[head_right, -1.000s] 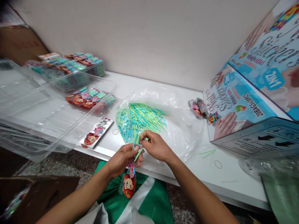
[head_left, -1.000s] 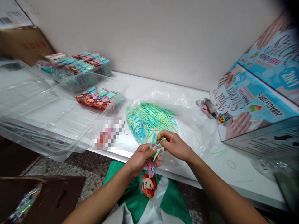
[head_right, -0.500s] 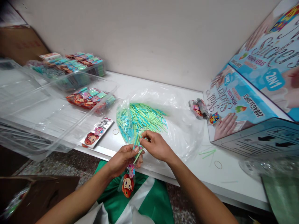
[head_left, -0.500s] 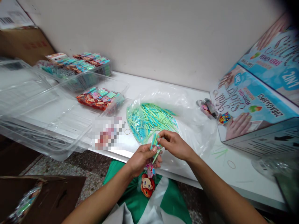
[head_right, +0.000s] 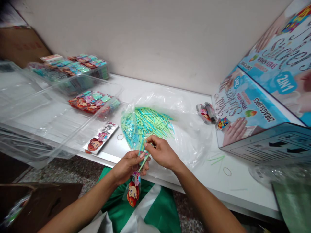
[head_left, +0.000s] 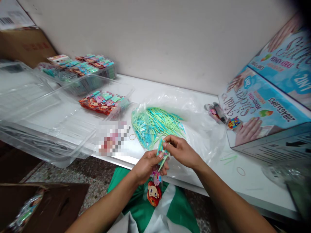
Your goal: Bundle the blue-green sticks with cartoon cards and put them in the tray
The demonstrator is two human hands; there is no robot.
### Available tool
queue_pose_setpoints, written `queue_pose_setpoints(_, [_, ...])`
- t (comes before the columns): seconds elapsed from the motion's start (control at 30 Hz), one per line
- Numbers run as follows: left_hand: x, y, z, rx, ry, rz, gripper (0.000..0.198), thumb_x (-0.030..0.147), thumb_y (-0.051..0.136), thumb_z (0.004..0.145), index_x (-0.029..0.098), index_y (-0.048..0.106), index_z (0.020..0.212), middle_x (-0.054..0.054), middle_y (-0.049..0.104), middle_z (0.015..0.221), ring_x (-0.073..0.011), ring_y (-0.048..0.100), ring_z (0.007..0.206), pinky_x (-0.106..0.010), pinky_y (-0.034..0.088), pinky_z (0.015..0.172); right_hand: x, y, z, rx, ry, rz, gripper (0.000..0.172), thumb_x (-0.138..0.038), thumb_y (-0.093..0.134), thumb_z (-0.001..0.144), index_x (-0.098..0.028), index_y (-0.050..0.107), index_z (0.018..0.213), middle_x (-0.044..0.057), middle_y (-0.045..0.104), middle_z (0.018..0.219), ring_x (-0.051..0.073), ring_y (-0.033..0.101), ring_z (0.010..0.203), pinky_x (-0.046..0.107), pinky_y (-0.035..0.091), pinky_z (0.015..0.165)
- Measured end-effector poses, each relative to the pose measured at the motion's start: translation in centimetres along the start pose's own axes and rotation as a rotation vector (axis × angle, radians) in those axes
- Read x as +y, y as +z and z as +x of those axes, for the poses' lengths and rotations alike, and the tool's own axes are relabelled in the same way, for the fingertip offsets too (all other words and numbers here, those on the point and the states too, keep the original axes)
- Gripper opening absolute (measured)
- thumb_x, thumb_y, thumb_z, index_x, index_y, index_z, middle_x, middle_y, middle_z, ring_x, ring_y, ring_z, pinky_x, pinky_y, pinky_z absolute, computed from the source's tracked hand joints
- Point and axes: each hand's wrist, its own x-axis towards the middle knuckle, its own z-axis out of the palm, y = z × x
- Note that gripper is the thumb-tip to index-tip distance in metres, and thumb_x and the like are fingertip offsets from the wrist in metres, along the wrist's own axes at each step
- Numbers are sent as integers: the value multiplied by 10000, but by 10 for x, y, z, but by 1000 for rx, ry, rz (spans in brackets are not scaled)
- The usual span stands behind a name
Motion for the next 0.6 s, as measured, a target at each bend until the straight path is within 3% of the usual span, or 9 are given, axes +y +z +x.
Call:
queue_pose_setpoints(0.2, [0,1,0,-9,-15,2,276,384,585,805,110,570,837,-66,652,683,-120,588,512,-218,437,509,4,2,0,18,37,22,13,-207,487,805,-201,486,817,-41,497,713,87,514,576,220,462,527])
queue_pose_setpoints(0.37, [-1,0,0,-24,-29,-29,290,397,593,791,110,576,827,-72,658,673,-132,593,489,-226,444,494,1,5,-2,12,84,140,224,-227,488,808,-212,472,1031,-23,537,786,90,533,571,224,480,502])
queue_pose_setpoints(0.5, [0,-1,1,-31,-45,-31,316,398,603,784,92,608,865,-71,651,656,-136,599,488,-224,436,493,-5,4,-3,-23,56,110,110,-288,504,828,-188,525,869,-27,511,736,79,505,558,220,467,527])
queue_pose_setpoints(0.6, [-1,-2,1,-37,-53,-30,344,407,611,776,85,621,897,-74,653,661,-138,603,492,-226,432,497,-6,3,-3,-35,36,84,125,-308,500,838,-189,505,797,-37,490,690,75,496,529,217,452,517])
